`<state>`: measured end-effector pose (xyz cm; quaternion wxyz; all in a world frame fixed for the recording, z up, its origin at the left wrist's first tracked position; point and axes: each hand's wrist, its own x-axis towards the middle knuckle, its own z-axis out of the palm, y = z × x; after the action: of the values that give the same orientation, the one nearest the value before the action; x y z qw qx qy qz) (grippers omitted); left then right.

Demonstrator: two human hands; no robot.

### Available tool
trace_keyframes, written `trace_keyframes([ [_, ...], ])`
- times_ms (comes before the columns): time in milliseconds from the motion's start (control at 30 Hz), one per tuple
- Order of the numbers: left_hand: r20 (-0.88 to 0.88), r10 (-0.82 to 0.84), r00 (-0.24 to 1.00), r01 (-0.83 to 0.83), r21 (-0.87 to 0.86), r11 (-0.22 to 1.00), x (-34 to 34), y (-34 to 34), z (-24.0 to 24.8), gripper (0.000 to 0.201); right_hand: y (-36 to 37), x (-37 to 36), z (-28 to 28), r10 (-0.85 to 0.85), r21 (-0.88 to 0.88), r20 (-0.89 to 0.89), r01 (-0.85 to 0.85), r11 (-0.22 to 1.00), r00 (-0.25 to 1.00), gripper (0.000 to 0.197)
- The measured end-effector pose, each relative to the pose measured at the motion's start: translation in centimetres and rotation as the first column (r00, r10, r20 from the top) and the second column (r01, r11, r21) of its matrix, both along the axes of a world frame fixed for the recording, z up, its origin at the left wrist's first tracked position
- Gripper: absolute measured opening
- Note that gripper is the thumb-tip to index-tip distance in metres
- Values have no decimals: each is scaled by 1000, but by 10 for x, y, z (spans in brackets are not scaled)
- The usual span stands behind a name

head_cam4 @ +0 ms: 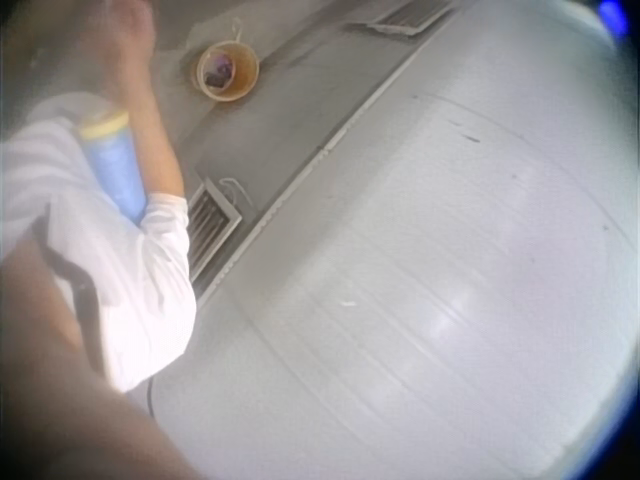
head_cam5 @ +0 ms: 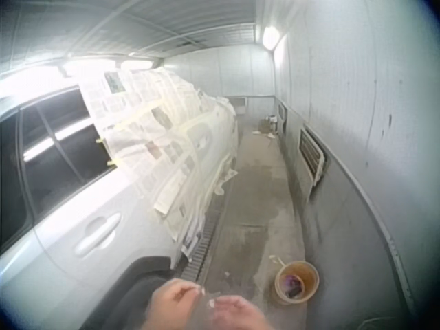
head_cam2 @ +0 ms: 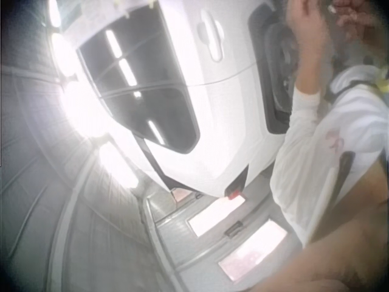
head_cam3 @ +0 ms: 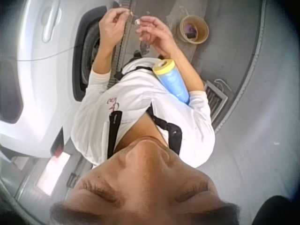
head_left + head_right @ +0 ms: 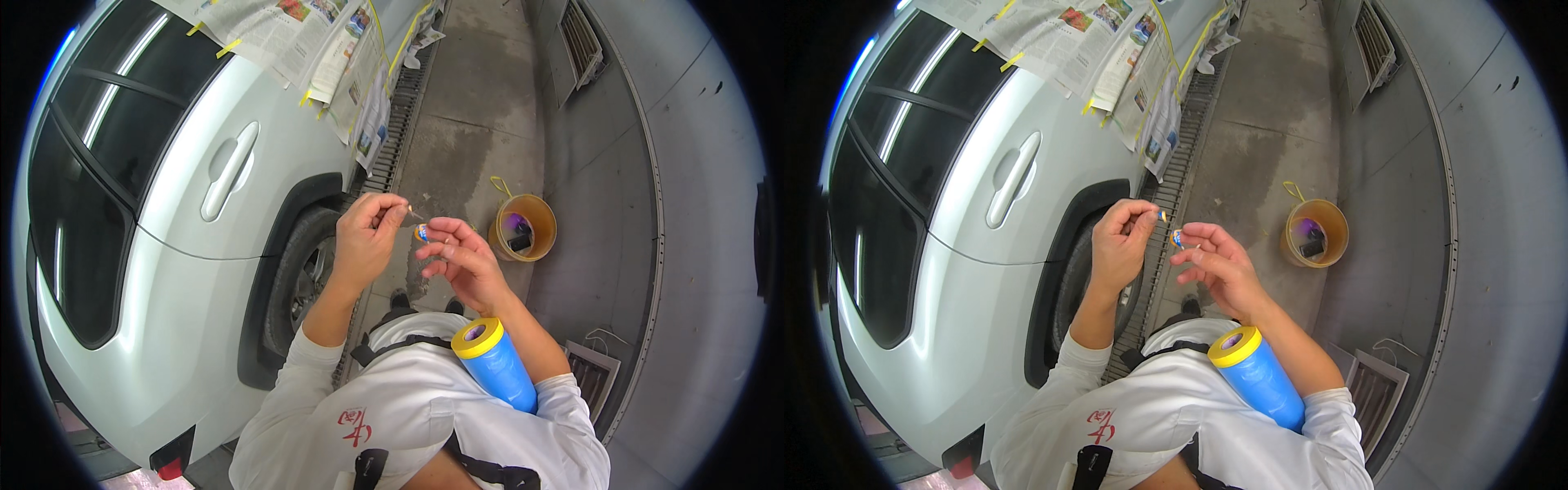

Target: The person applies a blue plastic sheet over the rear of a white car already covered with newspaper and yellow tape. They smooth the sheet, fold edges, and secure it with additional tape, then walk around to the front and apply more tape to the hood area.

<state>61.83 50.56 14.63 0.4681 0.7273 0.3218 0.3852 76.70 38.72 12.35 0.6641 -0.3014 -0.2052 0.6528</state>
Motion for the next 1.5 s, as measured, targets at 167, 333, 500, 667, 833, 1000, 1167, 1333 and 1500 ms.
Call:
trace_keyframes([
  [167, 218, -160, 963, 236, -387, 891, -8, -5, -2, 29, -2, 4, 0, -47, 69, 46, 43, 997, 998, 33],
  [333, 199, -431, 880, 446, -659, 605, -13, 3, -5, 35, -4, 1, -2, -77, 196, 243, 29, 980, 967, 31],
  [500, 395, -320, 861, 503, -753, 425, -12, 3, -19, 19, -5, 0, -5, -128, 274, 404, 14, 962, 906, 29],
  [667, 420, -230, 878, 478, -751, 455, -17, 6, -17, 10, -8, -2, -10, -163, 211, 495, 64, 976, 853, 24],
  [833, 126, -126, 984, 170, -446, 879, -20, 11, 1, 10, -6, 4, -13, -126, 9, 486, 140, 990, 865, 24],
  [1000, -112, -127, 985, 119, -78, 990, -10, -10, 4, 11, 0, -1, -10, -215, 23, 512, 237, 971, 831, 29],
  [1167, -180, -273, 945, 241, -182, 953, -9, -13, 6, 15, -1, -4, -7, -200, 131, 596, 152, 980, 778, 35],
  [1333, -174, -227, 958, 164, -315, 935, -5, -17, 1, 15, 1, -5, -6, -277, 164, 703, 229, 959, 655, 20],
  [1500, 101, -71, 992, 106, -412, 905, 1, -26, -12, 12, 3, -2, -5, -188, 14, 405, 200, 980, 895, 13],
])
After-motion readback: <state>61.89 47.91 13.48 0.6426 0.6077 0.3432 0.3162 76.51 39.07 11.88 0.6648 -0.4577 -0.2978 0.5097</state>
